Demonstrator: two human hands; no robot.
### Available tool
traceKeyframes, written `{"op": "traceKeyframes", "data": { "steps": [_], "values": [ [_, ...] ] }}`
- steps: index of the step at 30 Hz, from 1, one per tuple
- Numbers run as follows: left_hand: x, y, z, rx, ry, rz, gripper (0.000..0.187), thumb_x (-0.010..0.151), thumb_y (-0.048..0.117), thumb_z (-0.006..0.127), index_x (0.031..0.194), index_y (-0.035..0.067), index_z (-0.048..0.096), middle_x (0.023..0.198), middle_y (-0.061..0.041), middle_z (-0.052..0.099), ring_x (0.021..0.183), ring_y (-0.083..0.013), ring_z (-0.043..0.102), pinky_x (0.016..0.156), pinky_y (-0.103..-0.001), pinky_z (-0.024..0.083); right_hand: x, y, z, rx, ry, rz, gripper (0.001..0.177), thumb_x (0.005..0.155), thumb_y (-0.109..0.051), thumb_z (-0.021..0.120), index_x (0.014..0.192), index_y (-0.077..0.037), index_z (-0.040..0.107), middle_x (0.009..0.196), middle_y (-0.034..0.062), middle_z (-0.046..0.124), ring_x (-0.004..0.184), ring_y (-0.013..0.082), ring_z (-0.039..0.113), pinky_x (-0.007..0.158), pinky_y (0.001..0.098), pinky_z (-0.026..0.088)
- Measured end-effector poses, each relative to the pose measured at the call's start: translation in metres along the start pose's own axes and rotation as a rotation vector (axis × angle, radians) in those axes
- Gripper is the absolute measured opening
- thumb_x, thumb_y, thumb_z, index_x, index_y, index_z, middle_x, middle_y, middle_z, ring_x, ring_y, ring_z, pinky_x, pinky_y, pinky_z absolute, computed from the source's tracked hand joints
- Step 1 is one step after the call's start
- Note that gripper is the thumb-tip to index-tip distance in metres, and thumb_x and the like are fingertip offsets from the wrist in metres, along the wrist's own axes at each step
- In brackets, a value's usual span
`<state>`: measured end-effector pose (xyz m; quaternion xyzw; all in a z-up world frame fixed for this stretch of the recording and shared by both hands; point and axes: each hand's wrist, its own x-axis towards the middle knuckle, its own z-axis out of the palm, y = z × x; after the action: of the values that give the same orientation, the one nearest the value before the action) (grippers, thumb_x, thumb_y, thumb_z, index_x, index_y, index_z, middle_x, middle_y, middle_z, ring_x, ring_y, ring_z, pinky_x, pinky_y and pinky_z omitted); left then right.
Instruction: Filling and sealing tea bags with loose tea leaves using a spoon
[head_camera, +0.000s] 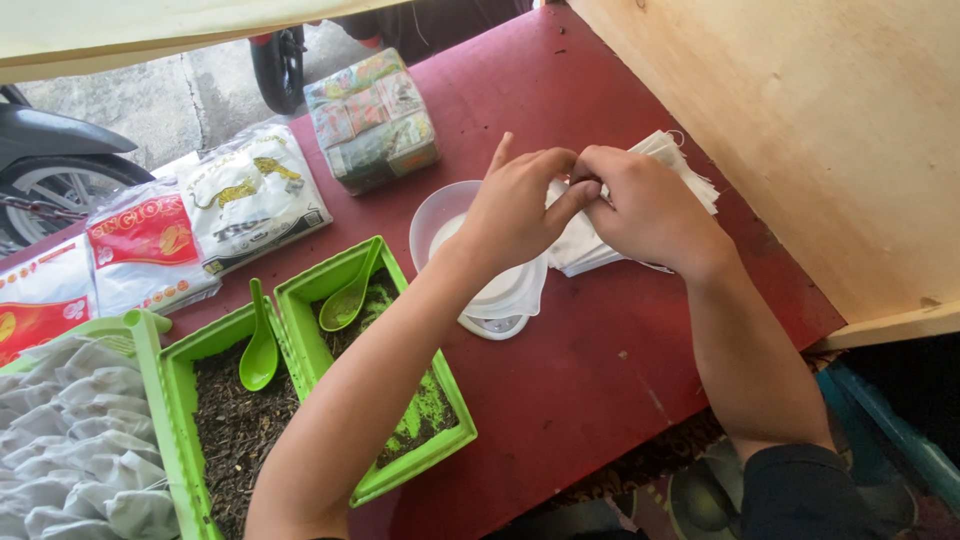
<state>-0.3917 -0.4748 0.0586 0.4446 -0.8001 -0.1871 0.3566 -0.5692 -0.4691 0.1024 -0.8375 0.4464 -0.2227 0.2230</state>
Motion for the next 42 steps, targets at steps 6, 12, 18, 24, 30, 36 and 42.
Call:
{"op": "traceKeyframes", "data": {
  "steps": [6,12,18,24,30,36,42],
  "values": [
    [-0.041,0.005,-0.08,-0.013,0.053,-0.018,0.029,0.087,0.028,0.076,0.112,0.016,0.068,0.1,-0.008,0.075,0.107,-0.0376,0.069,0.104,-0.057,0.046,0.008,-0.029,0.023,0.391,0.132,-0.133,0.006,0.105,-0.012,0.062,0.109,-0.008,0.064,0.083,0.0068,0.069,0.086,0.0156,0.067,0.076,0.0343,0.058],
    [-0.131,0.01,-0.161,-0.014,0.264,-0.237,0.016,0.086,0.022,0.077,0.102,0.021,0.075,0.086,-0.003,0.074,0.092,-0.0306,0.075,0.085,-0.04,0.054,0.022,-0.103,0.062,0.518,0.007,-0.25,0.007,0.103,-0.012,0.064,0.105,-0.006,0.064,0.079,0.0108,0.064,0.076,0.0192,0.064,0.073,0.0367,0.059],
    [-0.229,0.009,-0.192,0.166,0.435,-0.302,0.006,0.089,0.021,0.077,0.093,0.016,0.076,0.079,-0.006,0.069,0.08,-0.033,0.072,0.075,-0.037,0.054,0.025,-0.166,0.126,0.742,-0.273,-0.316,0.03,0.094,-0.017,0.074,0.119,-0.009,0.06,0.092,0.0038,0.071,0.089,0.0146,0.067,0.085,0.035,0.057],
    [-0.287,0.008,-0.202,0.191,0.463,-0.363,0.003,0.09,0.016,0.076,0.091,0.013,0.075,0.077,-0.008,0.069,0.075,-0.0344,0.07,0.068,-0.039,0.054,0.024,-0.206,0.2,0.744,-0.159,-0.453,0.007,0.092,-0.009,0.078,0.097,-0.009,0.073,0.078,0.0041,0.067,0.073,0.0158,0.067,0.059,0.0265,0.053],
    [-0.317,-0.021,-0.193,-0.002,0.571,-0.438,0.006,0.092,0.016,0.076,0.09,0.011,0.075,0.072,-0.007,0.072,0.07,-0.0255,0.072,0.07,-0.038,0.055,0.019,-0.208,0.217,0.734,-0.182,-0.333,0.006,0.091,-0.004,0.074,0.093,-0.008,0.07,0.077,0.0059,0.069,0.074,0.0198,0.07,0.068,0.0357,0.059],
    [-0.319,-0.025,-0.185,-0.04,0.569,-0.391,0.011,0.097,0.016,0.069,0.089,0.01,0.075,0.073,-0.008,0.069,0.066,-0.0236,0.067,0.062,-0.034,0.05,0.018,-0.205,0.223,0.681,-0.037,-0.455,0.034,0.083,-0.003,0.078,0.113,-0.01,0.064,0.097,0.0078,0.072,0.087,0.024,0.073,0.082,0.0409,0.06],
    [-0.327,-0.033,-0.183,-0.028,0.532,-0.387,0.022,0.099,0.029,0.07,0.086,0.012,0.074,0.07,-0.008,0.066,0.062,-0.0241,0.065,0.059,-0.035,0.05,0.021,-0.203,0.233,0.605,0.196,-0.782,0.027,0.087,0.0,0.077,0.113,-0.005,0.072,0.106,0.01,0.068,0.09,0.0257,0.071,0.081,0.0371,0.059]
  ]
}}
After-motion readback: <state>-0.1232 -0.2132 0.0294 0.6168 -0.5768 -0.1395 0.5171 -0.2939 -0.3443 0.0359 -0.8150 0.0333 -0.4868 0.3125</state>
